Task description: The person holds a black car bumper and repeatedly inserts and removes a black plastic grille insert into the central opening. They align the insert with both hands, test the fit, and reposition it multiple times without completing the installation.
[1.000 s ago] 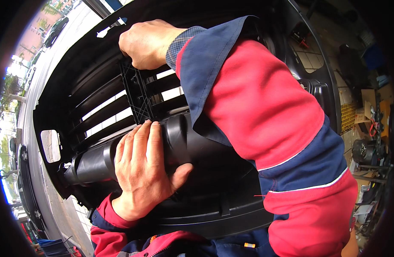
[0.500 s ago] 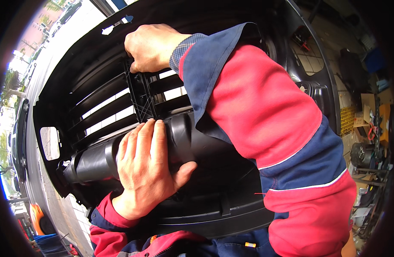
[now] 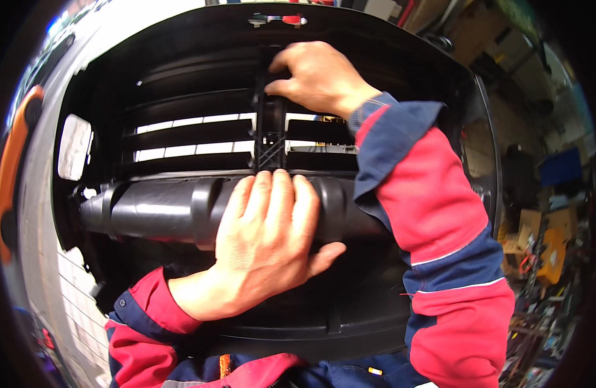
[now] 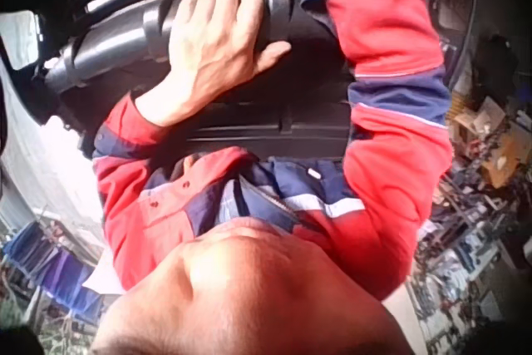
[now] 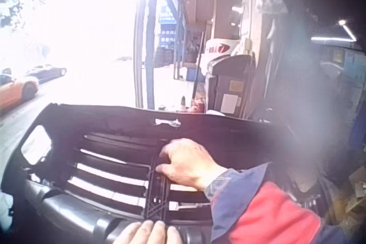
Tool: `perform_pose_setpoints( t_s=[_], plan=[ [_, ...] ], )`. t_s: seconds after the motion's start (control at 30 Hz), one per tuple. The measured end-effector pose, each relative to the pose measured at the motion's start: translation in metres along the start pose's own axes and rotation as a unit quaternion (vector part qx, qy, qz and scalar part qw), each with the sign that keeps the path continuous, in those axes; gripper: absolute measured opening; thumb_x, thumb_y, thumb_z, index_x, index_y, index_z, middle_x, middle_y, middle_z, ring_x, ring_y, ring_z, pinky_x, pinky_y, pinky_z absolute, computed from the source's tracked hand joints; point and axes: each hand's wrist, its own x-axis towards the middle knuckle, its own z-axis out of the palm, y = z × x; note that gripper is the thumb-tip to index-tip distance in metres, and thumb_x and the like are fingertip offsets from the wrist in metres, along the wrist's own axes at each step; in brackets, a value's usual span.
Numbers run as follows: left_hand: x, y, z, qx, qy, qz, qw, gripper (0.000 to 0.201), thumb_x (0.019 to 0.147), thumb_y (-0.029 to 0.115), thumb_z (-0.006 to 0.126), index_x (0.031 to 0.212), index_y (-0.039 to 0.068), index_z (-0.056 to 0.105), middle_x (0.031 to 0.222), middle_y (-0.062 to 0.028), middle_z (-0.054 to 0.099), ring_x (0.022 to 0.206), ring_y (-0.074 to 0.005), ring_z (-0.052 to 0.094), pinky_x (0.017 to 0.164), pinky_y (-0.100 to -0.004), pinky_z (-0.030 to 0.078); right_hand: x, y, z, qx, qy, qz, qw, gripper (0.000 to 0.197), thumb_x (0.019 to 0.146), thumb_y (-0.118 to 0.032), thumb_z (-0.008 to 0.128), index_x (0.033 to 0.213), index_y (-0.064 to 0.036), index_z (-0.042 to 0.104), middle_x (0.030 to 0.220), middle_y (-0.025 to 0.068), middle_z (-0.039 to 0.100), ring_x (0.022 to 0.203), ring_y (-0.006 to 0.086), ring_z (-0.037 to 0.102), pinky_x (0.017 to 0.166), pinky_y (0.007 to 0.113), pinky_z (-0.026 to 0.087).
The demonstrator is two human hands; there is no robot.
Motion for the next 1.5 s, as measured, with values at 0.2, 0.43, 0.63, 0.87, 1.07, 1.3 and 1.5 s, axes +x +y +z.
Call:
perform_pose_setpoints(
  t_s=[0.2,0.43,0.63,0.87,1.07,1.3,1.5],
  plan=[
    [-0.003,0.003,0.008,0.033,0.018,-0.016,0.999,0.098,0.094,0.079,0.077,0.134,-0.010,0.071,0.125,-0.0327,0.076,0.120,-0.0484,0.074,0.115,-0.0597,0.055,-0.006,0.007,0.001,0.050,0.024,-0.036,0.998,0.042,0.095,-0.033,0.094,0.120,0.0003,0.091,0.122,0.0206,0.088,0.115,0.0400,0.084,0.104,0.045,0.066],
    [0.002,0.003,0.006,0.066,0.018,-0.007,0.998,0.097,0.105,0.083,0.062,0.132,-0.010,0.075,0.120,-0.0319,0.078,0.111,-0.0491,0.075,0.107,-0.0619,0.057,-0.008,-0.001,-0.009,0.048,0.001,-0.011,0.999,0.037,0.091,-0.019,0.099,0.122,-0.0006,0.091,0.125,0.0159,0.089,0.116,0.0309,0.086,0.105,0.037,0.064],
    [0.004,0.009,0.001,0.060,0.031,-0.026,0.997,0.096,0.106,0.082,0.061,0.133,-0.009,0.075,0.120,-0.0325,0.079,0.110,-0.0494,0.076,0.107,-0.0629,0.057,-0.005,-0.002,-0.014,0.031,0.005,-0.023,0.999,0.034,0.091,-0.017,0.100,0.120,-0.0008,0.092,0.125,0.0148,0.090,0.114,0.0303,0.087,0.103,0.037,0.065],
    [0.002,0.011,0.013,0.149,0.046,-0.023,0.988,0.096,0.107,0.081,0.061,0.136,-0.010,0.075,0.121,-0.0336,0.079,0.112,-0.0499,0.076,0.109,-0.0641,0.056,-0.003,-0.005,-0.012,0.004,0.044,-0.017,0.999,0.032,0.092,-0.016,0.099,0.120,-0.0004,0.092,0.124,0.0150,0.090,0.111,0.0307,0.087,0.102,0.037,0.066],
    [0.002,0.008,0.010,0.130,0.047,-0.020,0.990,0.095,0.106,0.081,0.062,0.135,-0.009,0.075,0.121,-0.0332,0.079,0.112,-0.0499,0.076,0.109,-0.0632,0.056,-0.005,-0.002,-0.013,0.020,0.017,-0.023,0.999,0.034,0.092,-0.019,0.100,0.120,-0.0011,0.092,0.130,0.0149,0.089,0.119,0.0303,0.085,0.108,0.037,0.065],
    [0.005,0.009,0.002,0.099,0.016,-0.014,0.995,0.096,0.105,0.081,0.062,0.136,-0.009,0.073,0.123,-0.0330,0.079,0.114,-0.0501,0.076,0.109,-0.0625,0.056,-0.008,-0.010,-0.015,-0.008,0.022,-0.027,0.999,0.035,0.091,-0.023,0.100,0.118,-0.0016,0.093,0.127,0.0157,0.089,0.118,0.0322,0.085,0.106,0.039,0.065],
    [0.002,0.010,-0.001,0.059,0.024,-0.025,0.998,0.097,0.106,0.082,0.062,0.137,-0.010,0.072,0.126,-0.0338,0.078,0.118,-0.0511,0.076,0.111,-0.0625,0.056,-0.006,-0.009,-0.015,-0.014,0.044,0.011,0.999,0.033,0.093,-0.025,0.099,0.117,-0.0025,0.094,0.127,0.0151,0.090,0.119,0.0329,0.085,0.105,0.039,0.065]
  ],
)
